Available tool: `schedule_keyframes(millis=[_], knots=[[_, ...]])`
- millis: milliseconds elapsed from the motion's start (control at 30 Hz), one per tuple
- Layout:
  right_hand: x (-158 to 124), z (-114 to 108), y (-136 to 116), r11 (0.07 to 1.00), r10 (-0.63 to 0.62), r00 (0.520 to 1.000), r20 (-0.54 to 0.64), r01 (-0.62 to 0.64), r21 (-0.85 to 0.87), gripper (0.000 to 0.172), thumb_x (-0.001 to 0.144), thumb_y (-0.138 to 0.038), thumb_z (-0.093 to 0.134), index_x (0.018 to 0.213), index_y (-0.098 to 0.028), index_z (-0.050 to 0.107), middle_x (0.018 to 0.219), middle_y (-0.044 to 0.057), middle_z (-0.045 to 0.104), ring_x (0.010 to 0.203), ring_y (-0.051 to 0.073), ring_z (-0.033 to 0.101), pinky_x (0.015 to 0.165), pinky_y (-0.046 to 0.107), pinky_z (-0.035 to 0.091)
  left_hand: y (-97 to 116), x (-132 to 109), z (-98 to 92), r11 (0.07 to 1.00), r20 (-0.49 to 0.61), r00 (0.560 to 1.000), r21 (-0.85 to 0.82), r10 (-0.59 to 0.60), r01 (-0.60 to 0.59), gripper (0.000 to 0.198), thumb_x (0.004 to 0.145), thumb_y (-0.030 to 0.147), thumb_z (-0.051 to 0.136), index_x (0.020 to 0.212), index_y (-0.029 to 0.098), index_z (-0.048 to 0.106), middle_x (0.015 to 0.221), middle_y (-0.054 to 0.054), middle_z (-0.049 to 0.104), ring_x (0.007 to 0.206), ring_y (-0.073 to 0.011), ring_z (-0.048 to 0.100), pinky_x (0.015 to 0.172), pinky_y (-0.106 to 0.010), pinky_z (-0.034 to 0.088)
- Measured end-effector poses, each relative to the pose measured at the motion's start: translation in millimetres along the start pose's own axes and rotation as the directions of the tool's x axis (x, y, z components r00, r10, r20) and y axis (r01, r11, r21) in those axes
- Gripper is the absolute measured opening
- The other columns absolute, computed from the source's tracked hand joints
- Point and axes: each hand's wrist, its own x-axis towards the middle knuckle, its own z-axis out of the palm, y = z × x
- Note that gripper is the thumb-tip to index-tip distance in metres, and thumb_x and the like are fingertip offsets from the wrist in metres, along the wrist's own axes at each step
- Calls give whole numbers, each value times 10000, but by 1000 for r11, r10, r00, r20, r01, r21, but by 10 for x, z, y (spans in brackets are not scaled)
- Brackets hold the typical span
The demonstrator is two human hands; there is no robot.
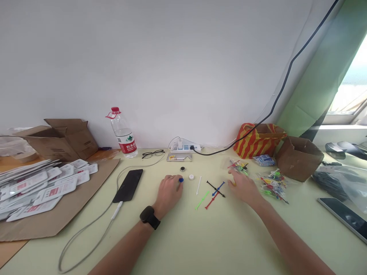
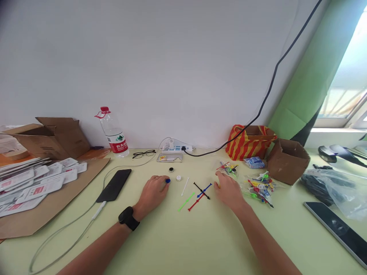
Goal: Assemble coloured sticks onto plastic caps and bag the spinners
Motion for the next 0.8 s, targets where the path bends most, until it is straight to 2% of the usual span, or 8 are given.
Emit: schedule_keyframes(millis=[67, 167, 333, 400, 467, 567, 667, 800], knots=[[-27, 6, -65, 984, -159, 986, 47, 154, 86, 269, 922, -209, 532, 1169, -226, 637, 1063, 96, 715, 999, 272, 653, 779, 367, 456, 21, 5, -19, 1000, 3, 1000, 21, -9, 9, 200, 924, 183, 547, 1039, 227, 705, 941, -99, 757, 1016, -329, 637, 826, -414, 447], [-57, 26, -150, 926, -351, 930, 112, 326, 192, 194, 943, -206, 531, 1070, -249, 671, 1037, 67, 711, 1022, 253, 637, 835, 376, 468, 46, 8, -44, 1000, -1, 1000, 20, 1, -1, 173, 925, 177, 547, 1003, 221, 696, 938, -101, 752, 1011, -328, 640, 820, -415, 446], [-69, 92, -199, 903, -416, 904, 98, 398, 162, 182, 949, -165, 528, 850, -236, 663, 906, 58, 699, 912, 245, 624, 782, 379, 447, 128, -7, -61, 995, -69, 998, -95, 8, -14, 191, 946, 224, 559, 1091, 250, 680, 1017, -75, 747, 1016, -295, 644, 852, -408, 469], [-66, 104, -202, 908, -410, 909, 73, 399, 125, 181, 953, -162, 523, 830, -231, 635, 893, 57, 699, 898, 249, 616, 782, 386, 431, 195, -21, -69, 980, -84, 996, -198, 17, -34, 231, 965, 255, 554, 1164, 261, 671, 1074, -69, 740, 1025, -276, 648, 867, -395, 483], [-63, 98, -206, 916, -396, 917, 44, 391, 89, 176, 960, -160, 505, 833, -229, 607, 889, 56, 699, 898, 253, 614, 792, 391, 417, 276, -43, -83, 943, -52, 997, -327, 49, -63, 251, 981, 293, 557, 1204, 268, 670, 1117, -67, 734, 989, -251, 658, 841, -368, 499], [-65, 73, -229, 924, -378, 926, -2, 378, 61, 185, 970, -147, 461, 837, -228, 562, 844, 52, 684, 857, 247, 611, 826, 395, 412, 400, -84, -110, 868, 59, 994, -494, 91, -50, 208, 988, 357, 576, 1134, 262, 689, 1022, -54, 741, 852, -212, 659, 704, -314, 495], [-77, 64, -276, 915, -394, 919, -24, 395, 84, 185, 974, -142, 441, 832, -231, 520, 794, 45, 660, 806, 239, 600, 862, 403, 418, 498, -115, -122, 764, 160, 980, -645, 120, 12, 171, 942, 378, 658, 1031, 234, 680, 925, -42, 722, 824, -193, 656, 698, -293, 501], [-111, 80, -361, 882, -429, 903, -29, 426, 201, 158, 978, -153, 454, 861, -238, 518, 832, 42, 671, 841, 242, 619, 852, 399, 437, 576, -125, -96, 483, 305, 952, -836, 14, 260, 284, 798, 367, 822, 937, 197, 642, 929, -33, 684, 761, -170, 678, 684, -290, 523]])
